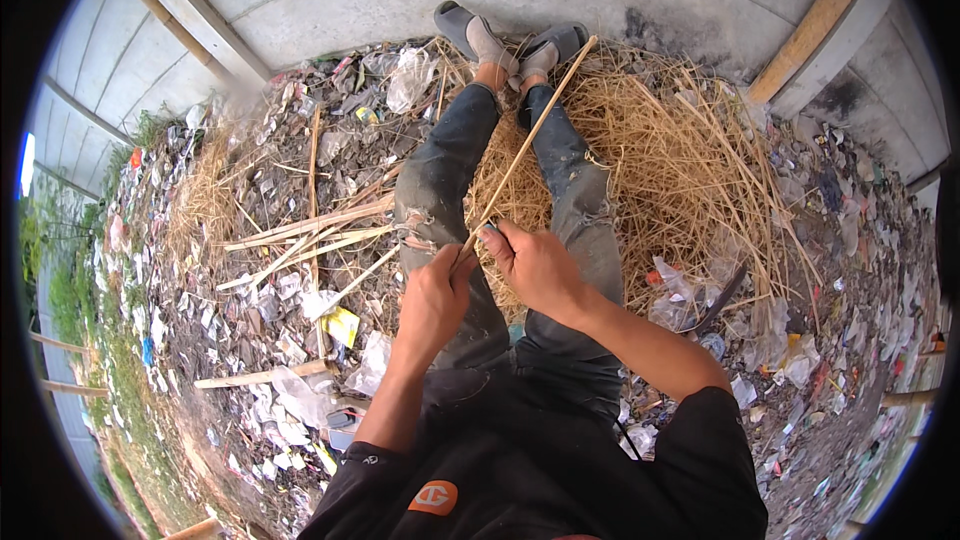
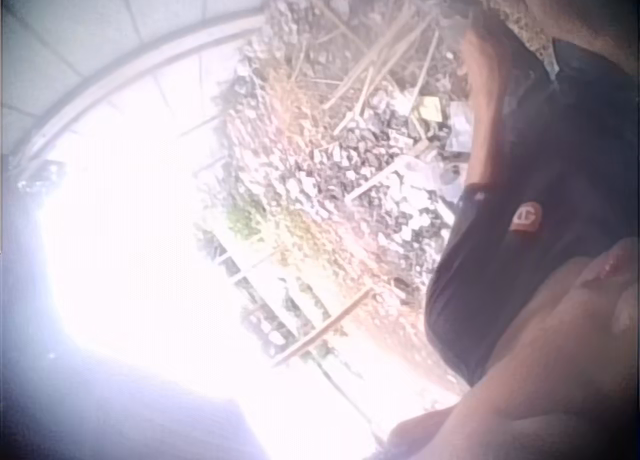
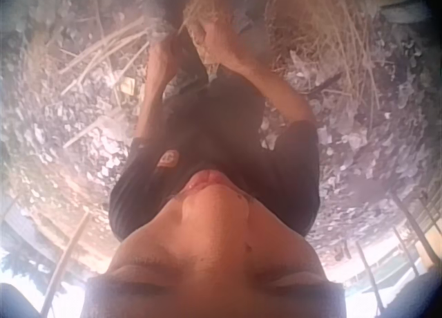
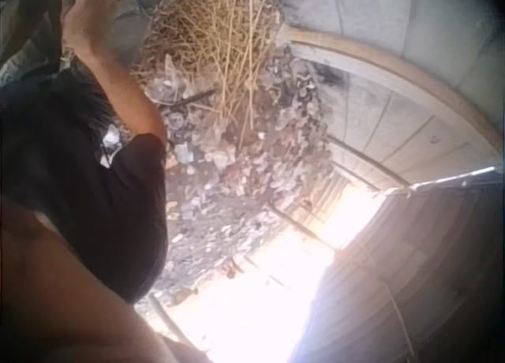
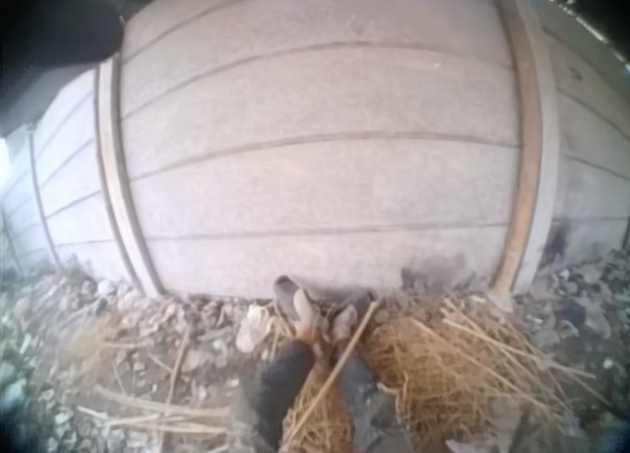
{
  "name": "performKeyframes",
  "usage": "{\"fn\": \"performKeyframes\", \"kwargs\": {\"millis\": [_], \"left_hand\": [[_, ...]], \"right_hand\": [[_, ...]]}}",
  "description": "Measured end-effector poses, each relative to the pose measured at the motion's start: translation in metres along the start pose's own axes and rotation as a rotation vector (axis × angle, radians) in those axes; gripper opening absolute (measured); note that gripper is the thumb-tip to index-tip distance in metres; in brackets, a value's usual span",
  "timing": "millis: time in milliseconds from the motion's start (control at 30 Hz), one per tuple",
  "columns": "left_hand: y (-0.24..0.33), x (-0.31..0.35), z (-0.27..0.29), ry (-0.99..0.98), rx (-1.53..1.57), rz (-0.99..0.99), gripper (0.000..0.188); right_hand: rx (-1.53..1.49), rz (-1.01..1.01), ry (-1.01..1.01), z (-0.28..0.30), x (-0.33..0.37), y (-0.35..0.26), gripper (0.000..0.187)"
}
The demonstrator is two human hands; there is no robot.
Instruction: The person sits on the ground and uses a knife to split a long bamboo stick into thin strips. They hold the stick with one hand and use the knife to shave and separate the material, creating a pile of bamboo strips.
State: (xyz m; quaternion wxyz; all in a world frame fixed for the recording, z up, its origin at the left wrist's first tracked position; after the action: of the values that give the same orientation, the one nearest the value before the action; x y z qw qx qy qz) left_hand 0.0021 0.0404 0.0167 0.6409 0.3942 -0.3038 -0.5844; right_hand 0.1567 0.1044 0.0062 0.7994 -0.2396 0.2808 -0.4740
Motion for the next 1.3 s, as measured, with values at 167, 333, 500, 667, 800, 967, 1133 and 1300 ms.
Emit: {"fn": "performKeyframes", "kwargs": {"millis": [167, 333, 500, 667, 800, 967, 1133, 1300], "left_hand": [[-0.008, 0.005, -0.003, 0.004, 0.020, 0.022, 0.018], [-0.008, 0.009, -0.004, 0.014, 0.095, 0.042, 0.017], [0.005, 0.001, -0.001, -0.004, 0.056, 0.090, 0.016], [0.006, 0.000, -0.004, 0.008, 0.063, 0.063, 0.017], [-0.005, 0.004, -0.009, 0.007, 0.117, 0.084, 0.018], [-0.001, 0.003, -0.006, -0.015, 0.153, 0.123, 0.020], [0.011, -0.004, -0.003, -0.017, 0.129, 0.109, 0.017], [0.004, 0.000, -0.004, -0.033, 0.109, 0.102, 0.018]], "right_hand": [[-0.233, -0.010, -0.129, -0.020, 0.004, 0.020, 0.041], [-0.417, -0.130, -0.335, -0.019, 0.004, 0.026, 0.041], [0.030, 0.052, -0.017, 0.000, 0.003, 0.008, 0.042], [-0.137, -0.006, -0.121, -0.013, 0.012, 0.010, 0.043], [-0.349, -0.063, -0.258, -0.016, 0.013, 0.019, 0.044], [-0.653, -0.198, -0.312, -0.014, 0.009, 0.022, 0.046], [-0.062, 0.030, -0.046, -0.004, 0.009, 0.009, 0.047], [-0.353, 0.020, -0.198, -0.012, 0.009, 0.014, 0.049]]}}
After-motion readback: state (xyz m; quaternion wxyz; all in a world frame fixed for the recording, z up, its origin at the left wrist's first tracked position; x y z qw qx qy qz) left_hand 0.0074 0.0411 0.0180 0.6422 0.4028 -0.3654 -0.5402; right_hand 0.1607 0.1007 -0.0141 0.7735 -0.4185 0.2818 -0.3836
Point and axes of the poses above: each hand's wrist, its own x-axis away from the middle knuckle, its own z-axis out of the back of the hand, y = z × x, the point moved 4 cm from there along -x, towards the middle knuckle, and after that the axes turned 11 degrees about x, right-handed, at the moved point
